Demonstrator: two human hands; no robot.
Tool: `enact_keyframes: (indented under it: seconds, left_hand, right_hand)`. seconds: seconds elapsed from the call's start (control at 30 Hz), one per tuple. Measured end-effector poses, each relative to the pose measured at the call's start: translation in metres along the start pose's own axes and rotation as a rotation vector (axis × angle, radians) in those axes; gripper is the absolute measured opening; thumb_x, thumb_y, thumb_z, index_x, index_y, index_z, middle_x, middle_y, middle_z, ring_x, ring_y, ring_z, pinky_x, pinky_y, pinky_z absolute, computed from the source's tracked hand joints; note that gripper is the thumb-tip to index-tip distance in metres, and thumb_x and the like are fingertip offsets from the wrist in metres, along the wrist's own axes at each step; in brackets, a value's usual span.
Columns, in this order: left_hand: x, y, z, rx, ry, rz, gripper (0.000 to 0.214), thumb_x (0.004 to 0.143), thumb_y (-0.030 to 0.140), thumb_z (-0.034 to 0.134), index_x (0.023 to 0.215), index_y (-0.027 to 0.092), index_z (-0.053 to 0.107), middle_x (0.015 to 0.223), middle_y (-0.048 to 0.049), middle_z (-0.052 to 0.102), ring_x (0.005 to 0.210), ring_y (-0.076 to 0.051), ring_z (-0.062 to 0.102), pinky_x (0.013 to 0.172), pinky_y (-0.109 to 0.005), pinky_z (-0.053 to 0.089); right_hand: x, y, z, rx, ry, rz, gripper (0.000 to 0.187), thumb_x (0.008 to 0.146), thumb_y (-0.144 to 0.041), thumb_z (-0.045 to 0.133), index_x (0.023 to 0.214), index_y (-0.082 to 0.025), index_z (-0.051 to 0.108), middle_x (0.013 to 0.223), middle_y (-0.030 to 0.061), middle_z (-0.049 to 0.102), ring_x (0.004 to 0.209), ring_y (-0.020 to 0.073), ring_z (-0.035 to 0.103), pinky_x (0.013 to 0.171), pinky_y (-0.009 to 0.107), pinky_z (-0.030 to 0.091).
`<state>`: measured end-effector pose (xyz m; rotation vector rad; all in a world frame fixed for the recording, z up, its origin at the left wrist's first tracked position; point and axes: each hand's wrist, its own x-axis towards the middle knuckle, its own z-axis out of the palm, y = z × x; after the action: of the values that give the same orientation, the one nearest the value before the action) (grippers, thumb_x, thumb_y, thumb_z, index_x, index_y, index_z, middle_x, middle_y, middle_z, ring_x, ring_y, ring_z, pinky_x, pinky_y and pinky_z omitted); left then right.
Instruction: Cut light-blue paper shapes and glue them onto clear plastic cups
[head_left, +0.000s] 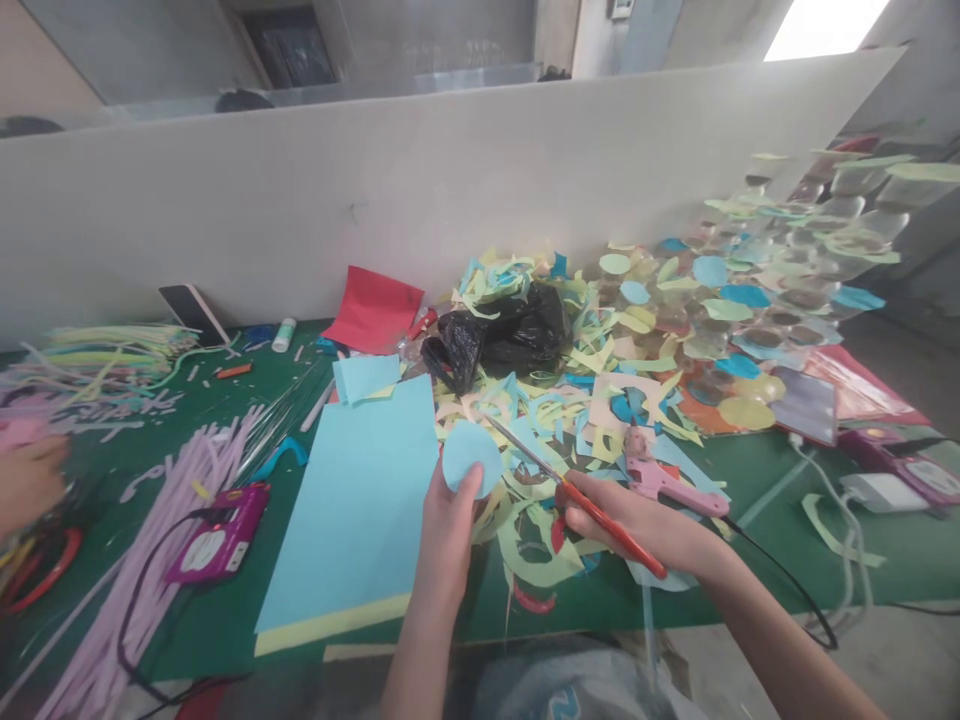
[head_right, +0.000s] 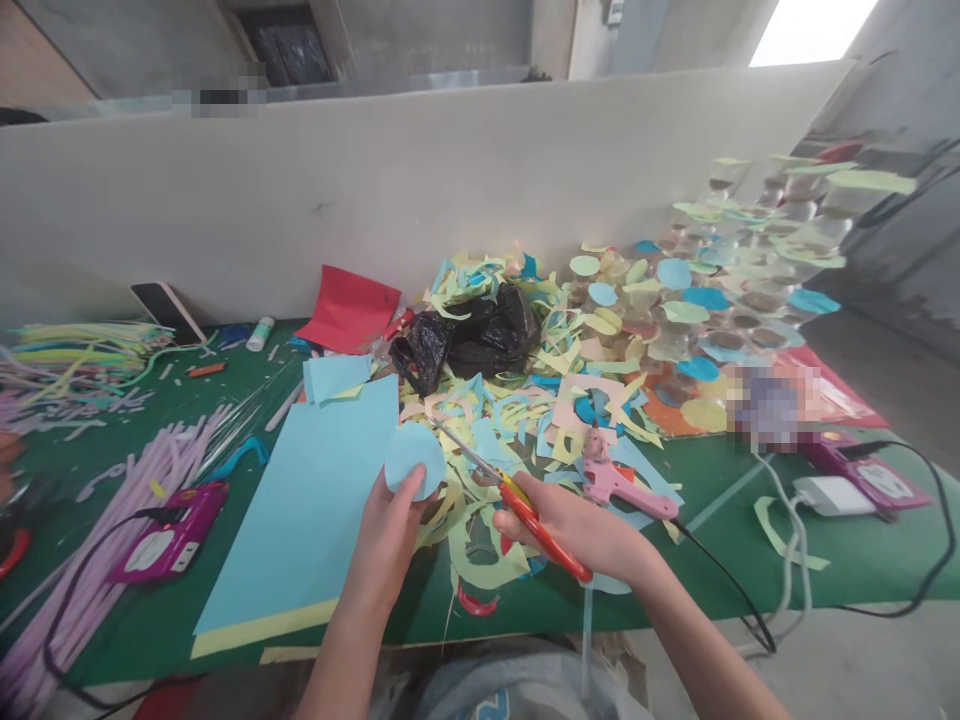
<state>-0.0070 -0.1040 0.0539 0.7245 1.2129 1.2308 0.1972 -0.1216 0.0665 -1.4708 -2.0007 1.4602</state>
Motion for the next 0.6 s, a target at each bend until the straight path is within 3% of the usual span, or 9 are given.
enact_keyframes:
  seconds: [0.27,0.6]
  left_hand:
    - [0.0,-0.004,0.01,-0.006,-0.011,0.036,0.061,0.08,0.038,0.068,0.137,0.025,0.05,0.126,-0.0092,0.067,0.121,-0.028,0.059,0.1,-0.04,0.047]
    - [0.006,-0.015,0.001,0.043,-0.033,0.052,0.058,0.077,0.041,0.071,0.131,0.024,0.056,0.129,-0.0091,0.065,0.123,-0.029,0.058,0.102,-0.039,0.046]
  right_hand:
    - [-0.001,-0.005,-0.001,0.023,-0.044,-0.031,0.045,0.093,-0.068,0.037,0.09,-0.023,0.045,0.085,0.0024,0.063,0.07,0.0176,0.055,0.062,0.029,0.04]
    - [0.003,0.0,-0.001,0.035,-0.063,-0.002,0.05,0.091,-0.07,0.04,0.085,-0.021,0.047,0.081,0.0025,0.064,0.065,0.0151,0.054,0.058,0.026,0.038]
